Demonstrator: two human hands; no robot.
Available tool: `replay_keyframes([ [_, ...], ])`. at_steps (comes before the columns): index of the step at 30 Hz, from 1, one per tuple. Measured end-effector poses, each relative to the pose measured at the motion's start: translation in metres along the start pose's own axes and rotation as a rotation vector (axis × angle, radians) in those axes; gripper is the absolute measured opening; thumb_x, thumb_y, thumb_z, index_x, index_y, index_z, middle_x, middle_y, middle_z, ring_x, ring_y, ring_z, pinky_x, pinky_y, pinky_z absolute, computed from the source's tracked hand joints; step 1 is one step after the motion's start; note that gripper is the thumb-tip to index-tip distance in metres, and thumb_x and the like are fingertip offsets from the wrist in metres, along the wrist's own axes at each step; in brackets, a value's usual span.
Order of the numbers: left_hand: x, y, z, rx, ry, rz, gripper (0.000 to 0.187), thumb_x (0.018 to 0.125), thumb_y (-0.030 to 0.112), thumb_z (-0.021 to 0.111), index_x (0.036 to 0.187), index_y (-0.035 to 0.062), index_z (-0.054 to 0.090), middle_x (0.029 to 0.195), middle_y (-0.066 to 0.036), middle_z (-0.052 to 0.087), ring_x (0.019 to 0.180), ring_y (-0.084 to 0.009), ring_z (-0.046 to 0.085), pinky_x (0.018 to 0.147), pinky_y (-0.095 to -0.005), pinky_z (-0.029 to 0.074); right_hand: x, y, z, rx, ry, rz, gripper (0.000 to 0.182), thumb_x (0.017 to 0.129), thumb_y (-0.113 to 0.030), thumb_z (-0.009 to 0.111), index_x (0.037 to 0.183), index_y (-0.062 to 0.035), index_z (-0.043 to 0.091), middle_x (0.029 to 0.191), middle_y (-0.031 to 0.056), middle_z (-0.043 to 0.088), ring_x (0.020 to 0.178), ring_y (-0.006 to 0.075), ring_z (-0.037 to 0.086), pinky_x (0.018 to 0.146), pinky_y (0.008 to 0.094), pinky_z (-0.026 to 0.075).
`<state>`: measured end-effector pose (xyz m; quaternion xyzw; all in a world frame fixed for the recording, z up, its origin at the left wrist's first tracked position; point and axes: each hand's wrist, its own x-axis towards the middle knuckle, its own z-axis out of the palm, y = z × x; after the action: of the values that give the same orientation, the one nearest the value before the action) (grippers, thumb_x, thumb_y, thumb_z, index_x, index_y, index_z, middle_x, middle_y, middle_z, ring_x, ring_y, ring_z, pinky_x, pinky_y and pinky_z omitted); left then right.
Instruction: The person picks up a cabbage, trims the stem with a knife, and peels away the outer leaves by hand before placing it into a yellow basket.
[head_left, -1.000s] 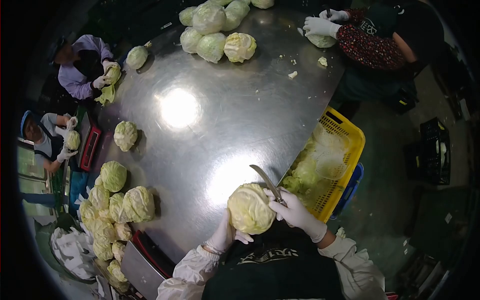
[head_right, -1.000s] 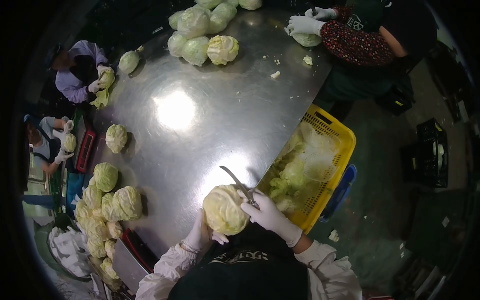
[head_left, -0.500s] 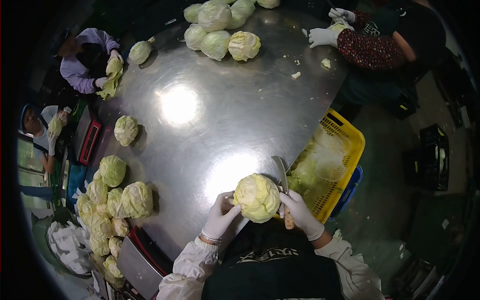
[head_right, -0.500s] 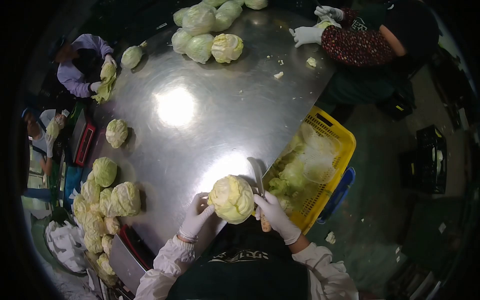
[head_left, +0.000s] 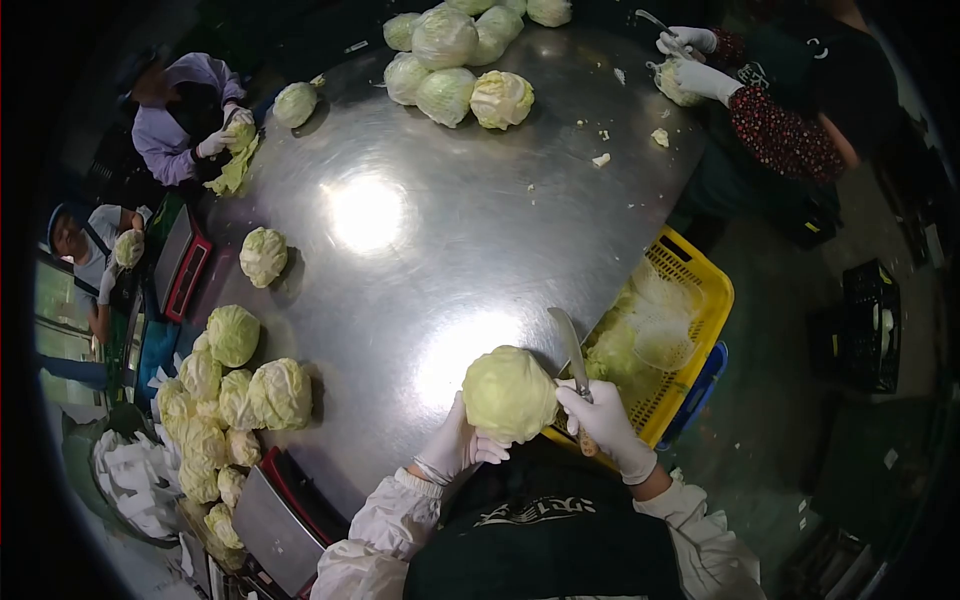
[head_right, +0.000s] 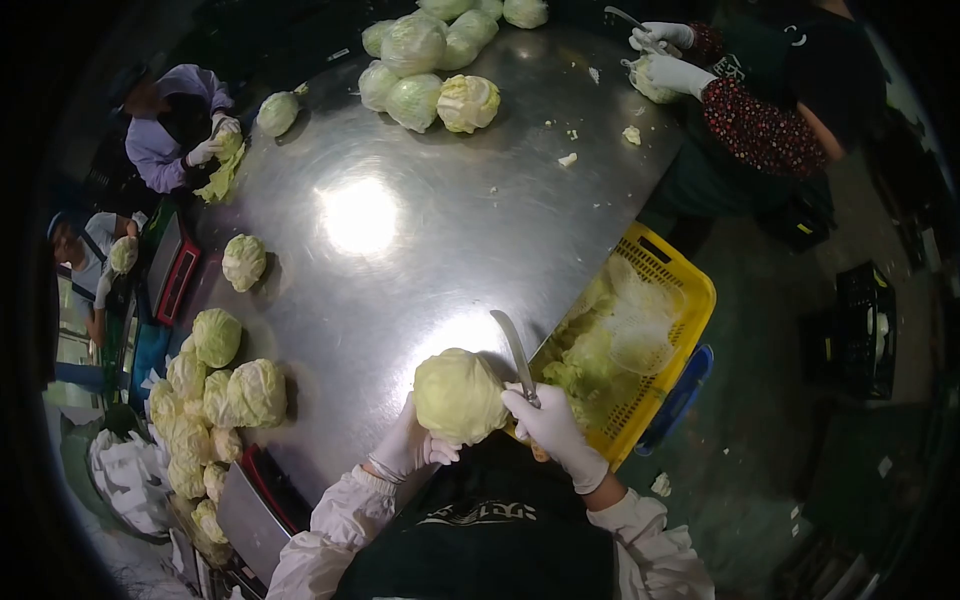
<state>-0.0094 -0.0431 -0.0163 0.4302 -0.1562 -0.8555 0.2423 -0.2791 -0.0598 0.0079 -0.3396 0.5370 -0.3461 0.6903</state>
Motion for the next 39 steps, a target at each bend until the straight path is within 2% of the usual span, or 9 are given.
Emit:
replay_keyframes([
  [4, 0.005, -0.001, 0.000, 0.095, 0.103, -0.114, 0.096, 0.095, 0.084, 0.016, 0.137, 0.0058, 0.051, 0.075, -0.010, 0.070, 0.070, -0.0223, 0.075, 0.063, -0.0321, 0.063, 0.002, 0.008, 0.000, -0.072, 0.026, 0.010, 0.026, 0.101, -0.022, 0.066, 0.103, 0.0029, 0.071, 0.063, -0.0037, 0.055, 0.052, 0.0053, 0.055, 0.048, 0.0234, 0.042],
  [11, 0.006, -0.004, -0.002, 0.248, 0.191, -0.122, 0.101, 0.093, 0.087, 0.013, 0.133, 0.0039, 0.054, 0.077, -0.012, 0.070, 0.063, -0.0261, 0.071, 0.056, -0.0321, 0.060, 0.006, 0.018, -0.001, -0.003, 0.077, 0.034, 0.026, 0.101, -0.023, 0.067, 0.100, 0.0022, 0.069, 0.073, 0.0001, 0.060, 0.053, 0.0066, 0.055, 0.049, 0.0240, 0.044],
  [14, 0.004, -0.002, -0.015, 0.436, 0.263, -0.055, 0.086, 0.101, 0.077, 0.024, 0.130, 0.0023, 0.056, 0.076, -0.014, 0.070, 0.068, -0.0259, 0.072, 0.064, -0.0334, 0.061, 0.008, 0.021, -0.003, 0.006, 0.077, 0.032, 0.026, 0.101, -0.024, 0.067, 0.103, 0.0028, 0.068, 0.076, 0.0018, 0.061, 0.054, 0.0074, 0.056, 0.049, 0.0245, 0.045],
  [16, 0.006, -0.002, -0.023, 0.946, 0.535, 0.399, 0.063, 0.106, 0.055, 0.049, 0.131, -0.0020, 0.056, 0.093, -0.016, 0.073, 0.091, -0.0239, 0.073, 0.084, -0.0334, 0.059, 0.008, 0.024, -0.002, 0.004, 0.109, 0.023, 0.026, 0.102, -0.023, 0.066, 0.108, 0.0025, 0.067, 0.075, 0.0018, 0.061, 0.055, 0.0081, 0.057, 0.050, 0.0244, 0.046],
  [20, 0.009, -0.003, 0.010, 0.508, 0.340, 0.573, 0.068, 0.099, 0.032, 0.071, 0.150, -0.0024, 0.042, 0.131, -0.018, 0.063, 0.128, -0.0256, 0.058, 0.108, -0.0363, 0.046, 0.014, 0.037, -0.007, 0.067, 0.129, -0.026, 0.025, 0.103, -0.023, 0.064, 0.107, 0.0014, 0.065, 0.075, 0.0028, 0.061, 0.054, 0.0098, 0.058, 0.050, 0.0254, 0.047],
  [22, 0.007, -0.001, 0.041, 0.267, 0.030, 0.682, 0.102, 0.089, 0.025, 0.082, 0.163, -0.0006, 0.016, 0.159, -0.019, 0.036, 0.149, -0.0292, 0.036, 0.120, -0.0402, 0.033, 0.017, 0.040, -0.013, 0.135, 0.104, -0.022, 0.025, 0.104, -0.026, 0.062, 0.100, -0.0011, 0.063, 0.073, 0.0034, 0.061, 0.053, 0.0118, 0.058, 0.050, 0.0269, 0.048],
  [23, 0.022, -0.012, 0.022, 0.442, -0.014, 0.666, 0.129, 0.078, 0.027, 0.092, 0.164, -0.0001, 0.000, 0.164, -0.021, 0.025, 0.154, -0.0295, 0.024, 0.124, -0.0425, 0.026, 0.021, 0.044, -0.016, 0.130, 0.103, -0.024, 0.025, 0.104, -0.026, 0.062, 0.100, -0.0011, 0.063, 0.073, 0.0034, 0.061, 0.053, 0.0118, 0.058, 0.050, 0.0269, 0.048],
  [29, 0.031, -0.007, 0.056, 0.607, 0.118, 0.805, 0.142, 0.065, 0.032, 0.100, 0.163, -0.0044, 0.004, 0.155, -0.027, 0.038, 0.148, -0.0339, 0.037, 0.121, -0.0437, 0.033, 0.016, 0.055, -0.026, 0.550, 0.083, 0.254, 0.025, 0.106, -0.028, 0.058, 0.101, -0.0044, 0.058, 0.072, 0.0053, 0.059, 0.051, 0.0144, 0.054, 0.048, 0.0285, 0.045],
  [39, 0.008, 0.011, 0.064, 0.798, 0.265, 0.850, 0.143, 0.058, 0.047, 0.100, 0.160, -0.0073, 0.016, 0.142, -0.027, 0.051, 0.133, -0.0385, 0.053, 0.112, -0.0457, 0.043, 0.007, 0.035, -0.019, 0.579, -0.080, 0.266, 0.023, 0.107, -0.027, 0.055, 0.102, -0.0049, 0.058, 0.080, 0.0019, 0.056, 0.056, 0.0105, 0.049, 0.050, 0.0269, 0.043],
])
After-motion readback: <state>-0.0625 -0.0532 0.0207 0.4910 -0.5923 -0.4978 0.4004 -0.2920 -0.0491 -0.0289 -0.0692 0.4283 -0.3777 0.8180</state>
